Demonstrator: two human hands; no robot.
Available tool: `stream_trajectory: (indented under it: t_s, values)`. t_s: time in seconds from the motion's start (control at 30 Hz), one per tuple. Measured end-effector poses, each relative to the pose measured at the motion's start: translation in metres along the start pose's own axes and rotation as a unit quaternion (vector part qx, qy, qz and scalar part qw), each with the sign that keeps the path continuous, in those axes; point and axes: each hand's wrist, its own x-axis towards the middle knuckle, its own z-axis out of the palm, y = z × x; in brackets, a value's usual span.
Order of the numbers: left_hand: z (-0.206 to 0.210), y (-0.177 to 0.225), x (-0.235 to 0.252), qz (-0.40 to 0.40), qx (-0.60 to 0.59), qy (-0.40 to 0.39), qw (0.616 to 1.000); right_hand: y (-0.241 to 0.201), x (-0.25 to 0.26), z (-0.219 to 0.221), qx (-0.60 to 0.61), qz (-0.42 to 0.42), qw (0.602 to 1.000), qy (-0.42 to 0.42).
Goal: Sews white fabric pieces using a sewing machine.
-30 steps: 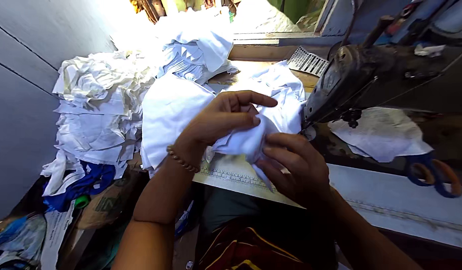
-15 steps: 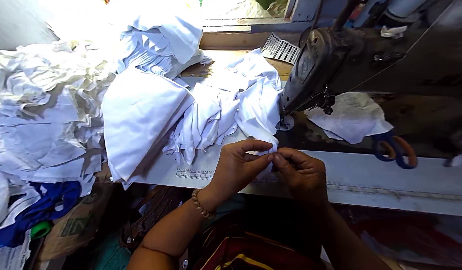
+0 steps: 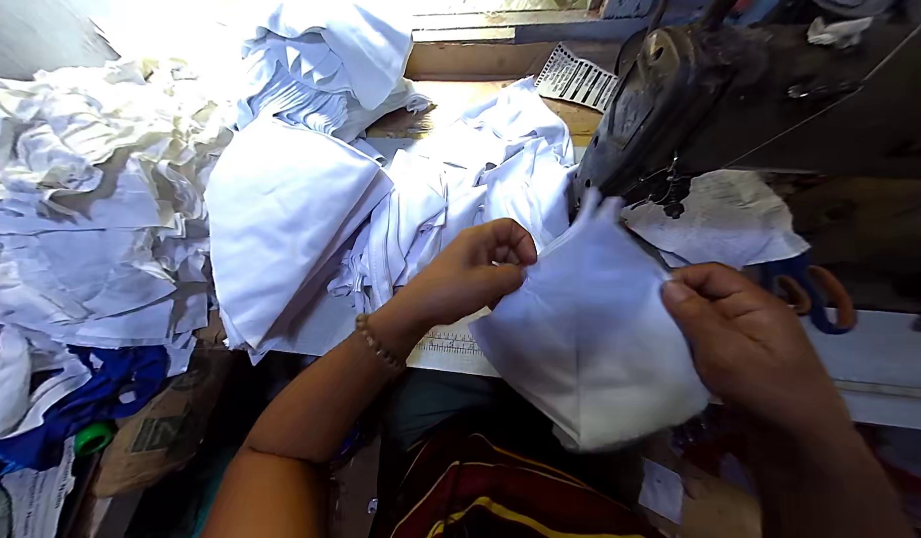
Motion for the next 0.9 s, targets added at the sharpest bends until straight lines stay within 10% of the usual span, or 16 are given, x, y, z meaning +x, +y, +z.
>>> stream_trajectory:
  t_s: [0.2, 0.37, 0.5, 0.7, 0.8, 0.9]
  values:
    - [0.020, -0.044, 0.004, -0.017, 0.358, 0.001, 0.934, 0.048, 0.000, 0.008, -0.404, -0.090, 0.910, 0.005]
    - [-0.011, -0.023, -0.019, 0.074, 0.497, 0.200, 0.841, 0.064, -0.007, 0.056, -0.346, -0.227, 0.904, -0.109]
    - [-0.064, -0.007, -0.037, -0.142, 0.586, 0.297, 0.741, 0.083, 0.011, 0.050, -0.330, -0.251, 0.893, -0.173]
    - [-0.069, -0.007, -0.062, -0.108, 0.575, 0.363, 0.725, 0.045, 0.016, 0.054, -0.202, -0.253, 0.943, -0.082]
    - [-0.051, 0.020, -0.074, -0.009, 0.546, 0.411, 0.730, -0.004, 0.014, 0.082, 0.077, -0.088, 0.986, -0.119]
    - [-0.016, 0.034, -0.084, 0.144, 0.431, 0.302, 0.838, -0.037, 0.023, 0.118, 0.375, 0.190, 0.886, -0.194]
